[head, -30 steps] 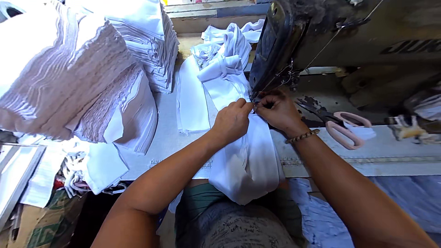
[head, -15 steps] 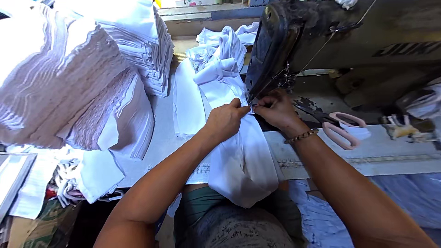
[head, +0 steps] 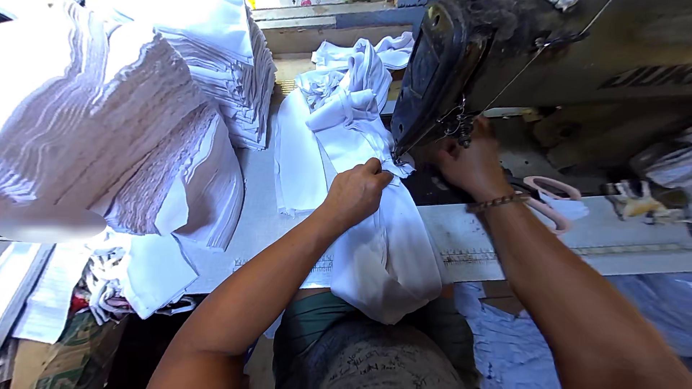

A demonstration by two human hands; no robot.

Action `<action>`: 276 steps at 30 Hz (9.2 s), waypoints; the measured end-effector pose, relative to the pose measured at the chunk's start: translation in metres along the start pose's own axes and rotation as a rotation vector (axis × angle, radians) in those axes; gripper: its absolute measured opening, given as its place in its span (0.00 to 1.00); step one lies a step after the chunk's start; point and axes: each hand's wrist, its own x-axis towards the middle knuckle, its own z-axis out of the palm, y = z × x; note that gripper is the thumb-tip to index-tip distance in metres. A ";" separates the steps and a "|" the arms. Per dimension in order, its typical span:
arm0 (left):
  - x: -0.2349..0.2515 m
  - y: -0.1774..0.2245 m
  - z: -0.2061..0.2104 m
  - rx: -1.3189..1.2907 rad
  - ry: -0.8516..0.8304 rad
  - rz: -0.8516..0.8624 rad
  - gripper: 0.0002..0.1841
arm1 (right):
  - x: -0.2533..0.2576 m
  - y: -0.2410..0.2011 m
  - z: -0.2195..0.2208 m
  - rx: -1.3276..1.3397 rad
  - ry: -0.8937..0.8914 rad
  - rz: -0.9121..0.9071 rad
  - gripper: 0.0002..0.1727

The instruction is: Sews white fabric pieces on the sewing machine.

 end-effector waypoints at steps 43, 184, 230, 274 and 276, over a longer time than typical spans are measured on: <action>-0.003 0.003 0.010 0.054 0.004 -0.023 0.23 | -0.044 -0.044 0.035 -0.042 0.158 -0.390 0.11; -0.024 0.007 -0.052 0.103 -0.067 -0.164 0.25 | -0.093 -0.036 0.021 -0.020 -0.122 -0.266 0.40; -0.162 0.027 -0.088 -0.024 -0.030 -0.144 0.13 | -0.082 -0.082 0.009 0.541 -0.566 -0.533 0.12; -0.149 0.028 -0.074 0.046 -0.027 -0.349 0.24 | -0.115 -0.061 0.025 0.025 -0.233 -0.598 0.42; -0.182 0.027 -0.089 0.108 0.341 -0.439 0.14 | -0.114 -0.055 0.015 0.028 -0.317 -0.585 0.41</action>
